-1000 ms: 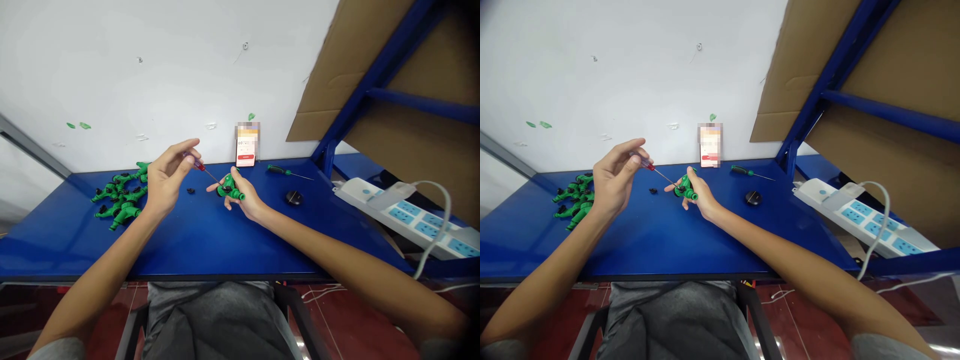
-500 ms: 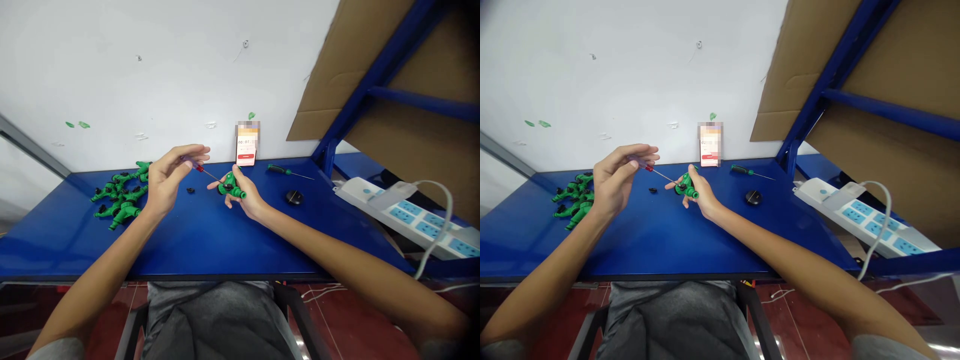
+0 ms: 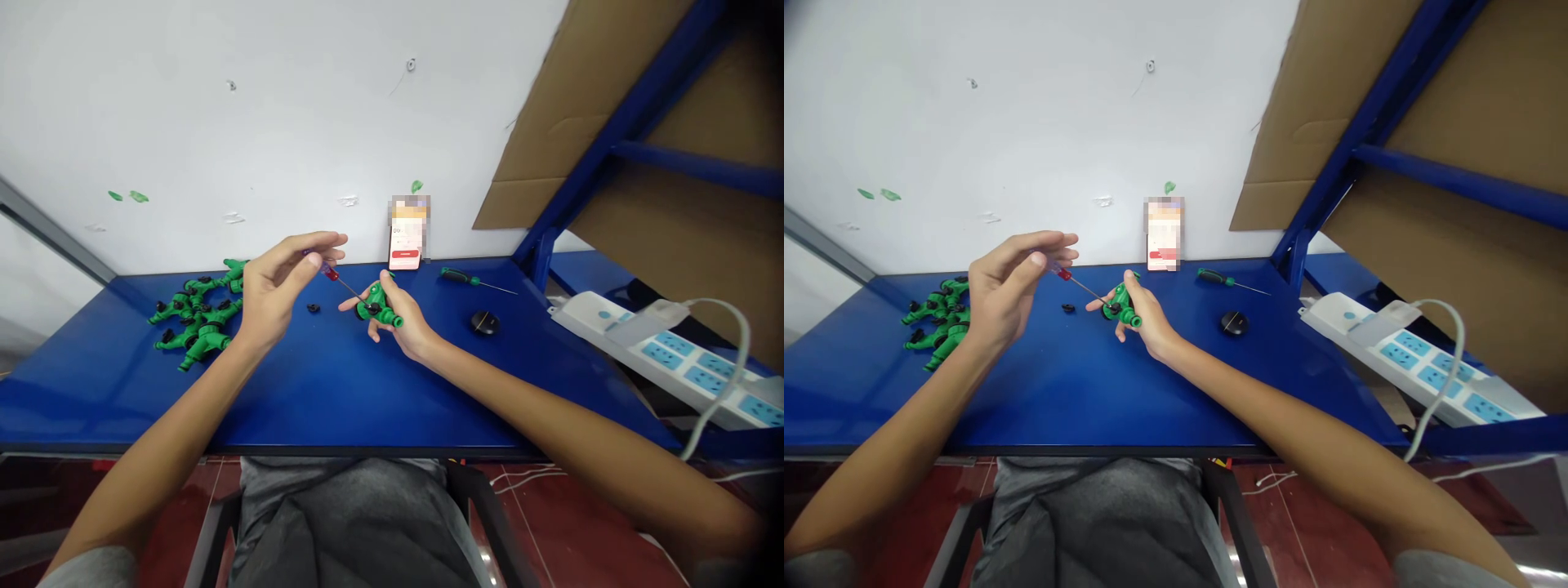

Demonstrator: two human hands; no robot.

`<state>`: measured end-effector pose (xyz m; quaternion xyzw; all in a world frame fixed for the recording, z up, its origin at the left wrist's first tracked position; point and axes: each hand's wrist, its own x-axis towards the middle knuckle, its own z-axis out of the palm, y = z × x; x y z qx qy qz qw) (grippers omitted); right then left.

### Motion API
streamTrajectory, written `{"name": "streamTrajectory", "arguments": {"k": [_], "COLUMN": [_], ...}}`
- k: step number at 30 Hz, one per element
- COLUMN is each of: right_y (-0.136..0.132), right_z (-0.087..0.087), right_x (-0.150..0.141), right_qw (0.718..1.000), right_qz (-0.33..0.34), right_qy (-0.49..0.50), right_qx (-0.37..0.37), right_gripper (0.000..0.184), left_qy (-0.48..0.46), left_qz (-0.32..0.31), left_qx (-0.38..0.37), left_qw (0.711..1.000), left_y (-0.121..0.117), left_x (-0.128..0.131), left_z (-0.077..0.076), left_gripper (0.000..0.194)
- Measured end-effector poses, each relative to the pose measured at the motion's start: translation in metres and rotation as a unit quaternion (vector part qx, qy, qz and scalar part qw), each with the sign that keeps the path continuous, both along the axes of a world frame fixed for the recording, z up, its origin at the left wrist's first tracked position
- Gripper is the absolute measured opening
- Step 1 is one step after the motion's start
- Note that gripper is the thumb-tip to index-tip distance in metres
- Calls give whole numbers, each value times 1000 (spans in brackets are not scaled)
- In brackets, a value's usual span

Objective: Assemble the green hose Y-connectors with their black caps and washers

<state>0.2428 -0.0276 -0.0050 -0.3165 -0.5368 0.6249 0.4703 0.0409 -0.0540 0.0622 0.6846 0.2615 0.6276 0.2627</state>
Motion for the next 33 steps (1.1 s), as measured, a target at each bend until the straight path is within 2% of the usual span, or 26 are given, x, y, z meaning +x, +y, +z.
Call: {"name": "streamTrajectory", "arguments": {"k": [3,5,8,11,17,20,23,28,33], "right_y": [-1,0,1,2,0,0,-1,-1,0], "right_z": [0,0,-2,-2,-1,0,0,0,-1], "right_x": [0,0,1,1,1,1,0,0,0], "right_qw": [1000,1000,1000,1000,1000,1000,1000,1000,1000], "right_qz": [-4,-5,-3,1,0,-2,1,5,2], "right_qy": [-5,-6,-5,2,13,12,11,11,7], "right_qx": [0,2,1,-2,-9,-12,-10,-4,-16], "right_gripper": [59,60,61,63,61,61,61,61,61], "left_qy": [-4,-7,-11,-6,-25,-17,4,-4,5], "left_qz": [43,54,13,-28,35,5,-15,54,1], "left_qx": [34,49,22,-1,37,14,5,45,18], "left_qw": [999,997,1000,1000,998,1000,1000,998,1000], "left_y": [2,4,3,2,5,2,-1,2,-2], "left_x": [1,-1,-3,-1,1,0,1,3,2], "left_z": [-2,-3,-2,-2,-8,-5,-3,-5,-3], "left_gripper": [20,20,31,34,26,33,32,26,41]}}
